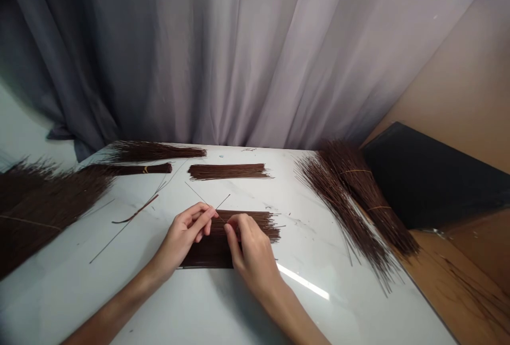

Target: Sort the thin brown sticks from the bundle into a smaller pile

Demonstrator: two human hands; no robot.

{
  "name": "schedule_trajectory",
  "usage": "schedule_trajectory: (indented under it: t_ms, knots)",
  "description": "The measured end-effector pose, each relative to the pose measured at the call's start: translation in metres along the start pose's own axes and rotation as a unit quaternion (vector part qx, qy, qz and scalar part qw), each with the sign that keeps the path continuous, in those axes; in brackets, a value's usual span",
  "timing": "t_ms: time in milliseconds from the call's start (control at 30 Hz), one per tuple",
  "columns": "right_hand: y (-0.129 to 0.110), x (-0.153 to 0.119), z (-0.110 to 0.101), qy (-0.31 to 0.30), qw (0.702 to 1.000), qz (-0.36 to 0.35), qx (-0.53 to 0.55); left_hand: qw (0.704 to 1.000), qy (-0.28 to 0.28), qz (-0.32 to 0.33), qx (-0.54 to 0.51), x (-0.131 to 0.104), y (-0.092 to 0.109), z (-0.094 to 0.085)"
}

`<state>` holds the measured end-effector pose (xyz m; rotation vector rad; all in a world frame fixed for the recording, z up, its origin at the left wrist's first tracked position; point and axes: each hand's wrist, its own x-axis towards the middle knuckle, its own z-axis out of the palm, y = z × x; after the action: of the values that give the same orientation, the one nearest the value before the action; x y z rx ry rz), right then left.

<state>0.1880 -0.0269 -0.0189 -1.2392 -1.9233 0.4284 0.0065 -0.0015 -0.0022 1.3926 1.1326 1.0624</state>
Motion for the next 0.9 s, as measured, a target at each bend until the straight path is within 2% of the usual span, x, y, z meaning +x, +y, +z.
schedule_trajectory:
  t_ms: [133, 267, 733, 900]
  knots:
    - [0.0012, -0.0011, 0.0012, -0.03, 1.0, -0.003, 0.005, 1.0, 0.03, -0.003, -0.003, -0.0009, -0.0001, 0.0007]
    - [0.003, -0.0037, 0.0034, -0.022, 0.999, -0.02, -0.016, 0.999, 0.033, -0.006, -0.003, -0.0008, -0.001, 0.0005]
    - [0.0069, -0.0035, 0.003, -0.021, 0.999, -0.008, -0.028, 0.999, 0.045, 0.0, -0.018, 0.002, -0.0057, -0.0019]
    - [0.0064, -0.0015, 0.0023, 0.002, 0.999, -0.011, -0.042, 0.999, 0.043, 0.003, -0.021, 0.0029, -0.0073, -0.0015]
